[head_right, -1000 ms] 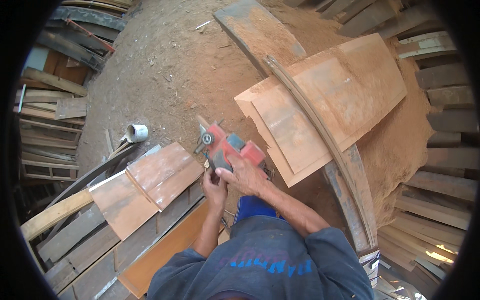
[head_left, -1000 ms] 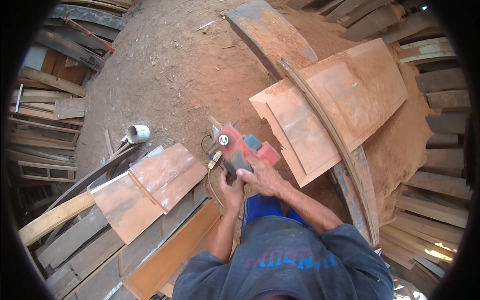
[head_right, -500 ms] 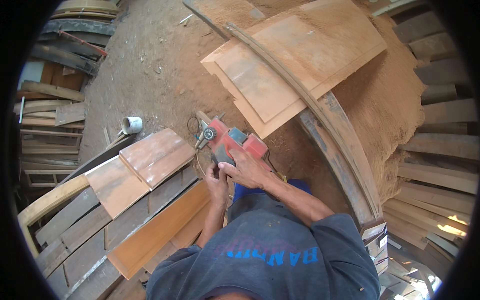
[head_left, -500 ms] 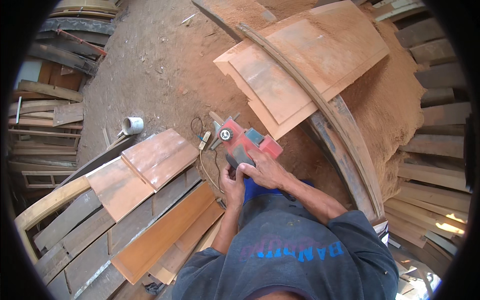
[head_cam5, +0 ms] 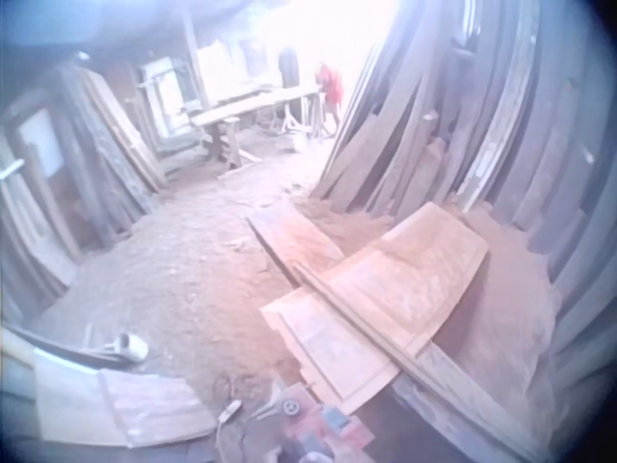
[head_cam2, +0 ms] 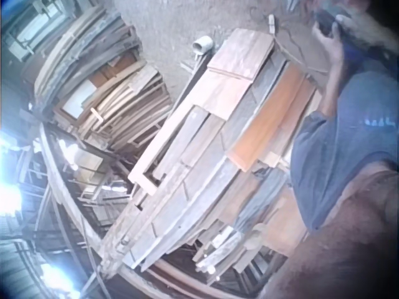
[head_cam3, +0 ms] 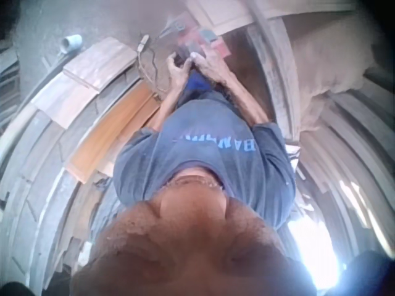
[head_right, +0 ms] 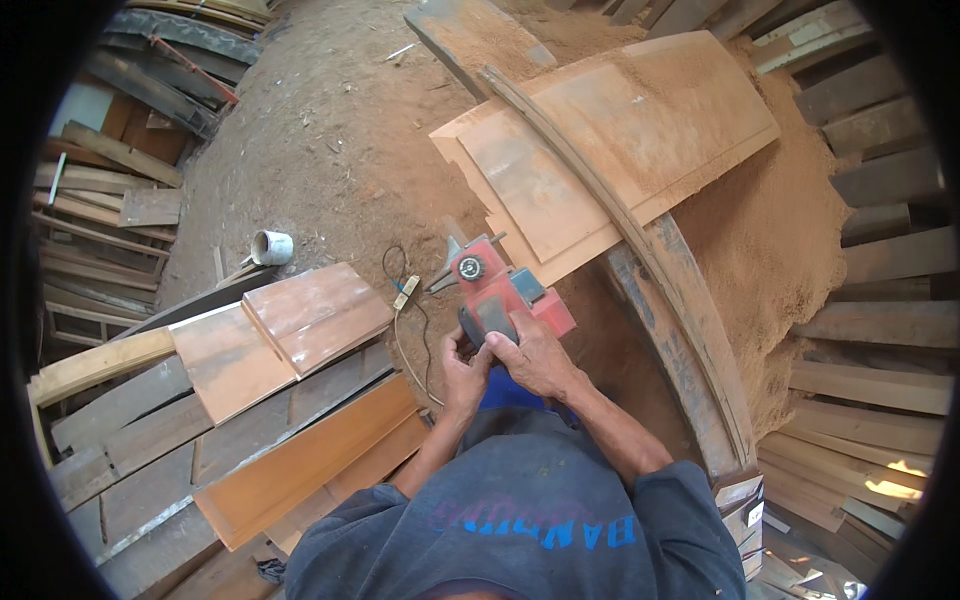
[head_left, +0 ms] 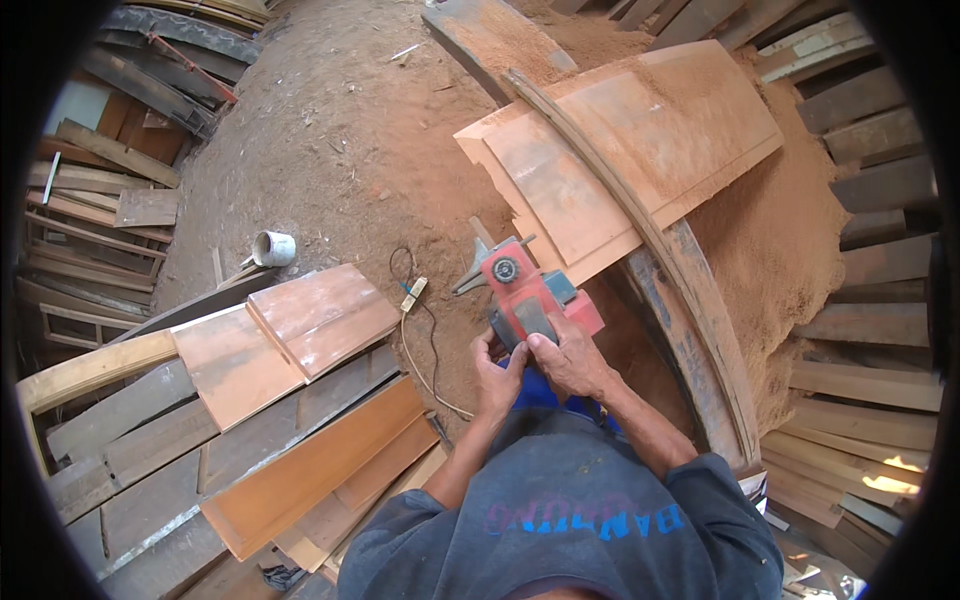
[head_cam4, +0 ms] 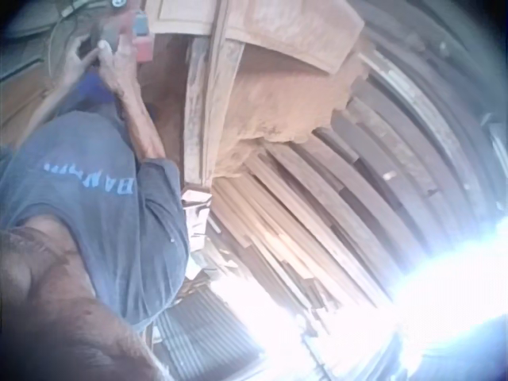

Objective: The person repeatedly tests the fit of wooden blocks against the edge of a large wooden board by hand and handles an electric planer.

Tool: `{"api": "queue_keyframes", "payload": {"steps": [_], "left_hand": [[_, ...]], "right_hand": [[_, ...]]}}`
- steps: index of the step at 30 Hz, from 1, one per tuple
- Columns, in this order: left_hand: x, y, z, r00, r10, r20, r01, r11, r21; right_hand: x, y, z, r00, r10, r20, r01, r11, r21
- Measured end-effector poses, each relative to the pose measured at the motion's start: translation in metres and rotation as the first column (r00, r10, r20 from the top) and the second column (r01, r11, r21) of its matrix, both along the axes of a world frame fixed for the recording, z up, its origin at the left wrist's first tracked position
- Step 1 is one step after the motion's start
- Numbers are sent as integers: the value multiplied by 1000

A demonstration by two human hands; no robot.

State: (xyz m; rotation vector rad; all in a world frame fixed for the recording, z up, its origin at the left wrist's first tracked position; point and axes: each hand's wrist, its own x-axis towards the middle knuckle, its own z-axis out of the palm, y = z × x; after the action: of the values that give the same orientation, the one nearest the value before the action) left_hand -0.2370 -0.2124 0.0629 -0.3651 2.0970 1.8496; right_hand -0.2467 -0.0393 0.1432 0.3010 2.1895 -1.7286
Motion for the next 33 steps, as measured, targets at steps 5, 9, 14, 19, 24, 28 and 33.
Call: {"api": "queue_keyframes", "payload": {"steps": [5,9,14,19,24,28,33], "left_hand": [[3,19,-3,999,-34,-19,34,999,27],[8,20,-2,984,-93,-155,77,991,-107],[-49,-7,24,995,14,-103,-21,997,-70],[-135,14,1,958,68,-278,-121,977,-176],[-182,64,-52,997,75,23,-71,989,-133],[-178,87,-88,957,-109,270,15,945,328],[-152,103,-105,987,-83,137,13,894,448]], "right_hand": [[9,16,-5,997,-57,56,56,998,6],[23,27,6,967,-89,238,108,992,-68],[44,39,8,997,-31,-76,32,999,6],[76,53,26,994,-5,108,17,994,-110],[124,60,14,988,15,153,-13,1000,-14],[154,61,-2,971,-187,151,193,981,-23],[194,71,-72,875,-360,325,349,932,93]]}}
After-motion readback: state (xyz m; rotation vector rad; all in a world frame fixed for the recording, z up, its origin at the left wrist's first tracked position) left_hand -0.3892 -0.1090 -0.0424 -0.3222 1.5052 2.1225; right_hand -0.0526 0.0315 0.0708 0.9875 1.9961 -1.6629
